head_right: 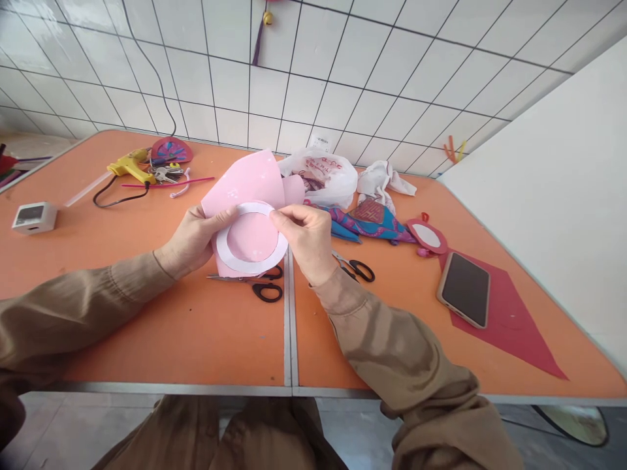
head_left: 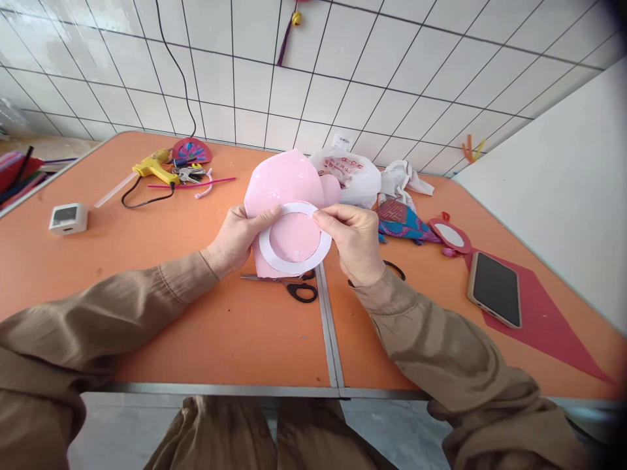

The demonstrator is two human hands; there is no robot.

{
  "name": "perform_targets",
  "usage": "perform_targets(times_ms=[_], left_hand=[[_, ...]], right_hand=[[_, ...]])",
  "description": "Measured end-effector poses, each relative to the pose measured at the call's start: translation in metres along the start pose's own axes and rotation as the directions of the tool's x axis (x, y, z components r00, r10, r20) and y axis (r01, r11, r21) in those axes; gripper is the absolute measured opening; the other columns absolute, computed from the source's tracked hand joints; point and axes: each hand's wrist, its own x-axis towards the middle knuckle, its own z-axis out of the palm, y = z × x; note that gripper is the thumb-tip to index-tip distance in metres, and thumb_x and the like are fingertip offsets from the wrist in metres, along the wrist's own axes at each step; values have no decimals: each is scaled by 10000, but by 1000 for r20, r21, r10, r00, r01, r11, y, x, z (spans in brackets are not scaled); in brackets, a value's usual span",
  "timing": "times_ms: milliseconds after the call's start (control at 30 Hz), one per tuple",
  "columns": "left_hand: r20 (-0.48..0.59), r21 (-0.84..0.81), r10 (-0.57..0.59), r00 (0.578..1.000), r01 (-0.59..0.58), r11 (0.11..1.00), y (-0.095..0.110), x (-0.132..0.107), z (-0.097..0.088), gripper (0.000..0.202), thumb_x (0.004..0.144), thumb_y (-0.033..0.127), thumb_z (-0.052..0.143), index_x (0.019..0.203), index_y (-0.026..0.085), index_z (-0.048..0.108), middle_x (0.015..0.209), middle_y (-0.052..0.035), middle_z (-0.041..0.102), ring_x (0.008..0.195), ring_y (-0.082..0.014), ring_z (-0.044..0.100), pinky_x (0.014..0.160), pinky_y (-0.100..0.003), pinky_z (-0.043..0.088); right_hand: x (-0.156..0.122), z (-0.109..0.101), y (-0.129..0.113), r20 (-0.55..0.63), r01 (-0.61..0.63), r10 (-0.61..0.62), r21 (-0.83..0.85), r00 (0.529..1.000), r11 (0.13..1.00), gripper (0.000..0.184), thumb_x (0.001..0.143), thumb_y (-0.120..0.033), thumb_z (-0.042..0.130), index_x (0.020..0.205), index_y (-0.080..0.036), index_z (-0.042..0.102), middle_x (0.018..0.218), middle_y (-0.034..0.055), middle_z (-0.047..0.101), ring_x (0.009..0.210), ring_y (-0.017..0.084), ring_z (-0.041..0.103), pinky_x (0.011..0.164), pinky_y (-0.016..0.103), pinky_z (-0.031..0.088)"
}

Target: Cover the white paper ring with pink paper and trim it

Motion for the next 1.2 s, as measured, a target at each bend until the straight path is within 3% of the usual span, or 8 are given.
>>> perform_targets(times_ms=[200, 533, 733, 867, 1033, 1200], left_hand=[[77, 9, -19, 997, 18, 1000, 0, 1, -1, 368, 641, 360, 869, 941, 170, 770, 1014, -82, 772, 1017, -330, 695, 842, -393, 583], [89, -34, -137, 987, 141, 989, -2, 5, -4, 364, 656, 318, 862, 962, 148, 762, 1086, -130, 753, 1043, -338, 684, 899, -436, 566], [195, 9, -195, 961, 197, 980, -5, 7, -10, 459, 681, 328, 848, 1088, 152, 733, 1180, -145, 718, 1107, -345, 651, 929, -444, 538], [123, 25, -211, 970, 209, 978, -2, 7, -11, 446, 680, 338, 847, 1062, 134, 740, 1153, -152, 726, 1059, -337, 665, 911, -448, 538], [36, 10, -189, 981, 189, 982, -2, 7, -9, 342, 656, 313, 862, 915, 110, 766, 985, -139, 767, 907, -281, 701, 819, -379, 564], [6, 10, -136, 991, 136, 991, -5, 6, -8, 302, 649, 311, 866, 862, 117, 772, 905, -113, 779, 847, -259, 709, 773, -349, 568]], right_hand=[[1, 2, 1, -10, -25, 25, 28, 1000, 999, 156, 708, -274, 682, 580, -187, 689, 551, -25, 584, 560, 115, 496, 554, 272, 383], [1, 5, 2, 6, -161, 162, 151, 987, 975, 134, 650, -268, 695, 554, -181, 664, 561, -17, 556, 564, 115, 481, 545, 273, 373], [2, 6, 5, -16, -172, 177, 156, 984, 973, 139, 639, -264, 697, 542, -170, 662, 546, -24, 536, 570, 107, 456, 559, 269, 354], [2, 6, 7, -17, -160, 163, 128, 986, 979, 154, 645, -275, 687, 539, -166, 664, 540, -26, 539, 574, 105, 449, 565, 269, 342], [2, 7, 10, -5, -152, 154, 112, 988, 982, 156, 649, -281, 683, 548, -162, 667, 553, -21, 561, 579, 107, 459, 566, 263, 346], [1, 7, 14, 4, -134, 134, 90, 991, 987, 181, 666, -283, 677, 538, -157, 651, 546, -18, 559, 575, 107, 465, 569, 261, 345]])
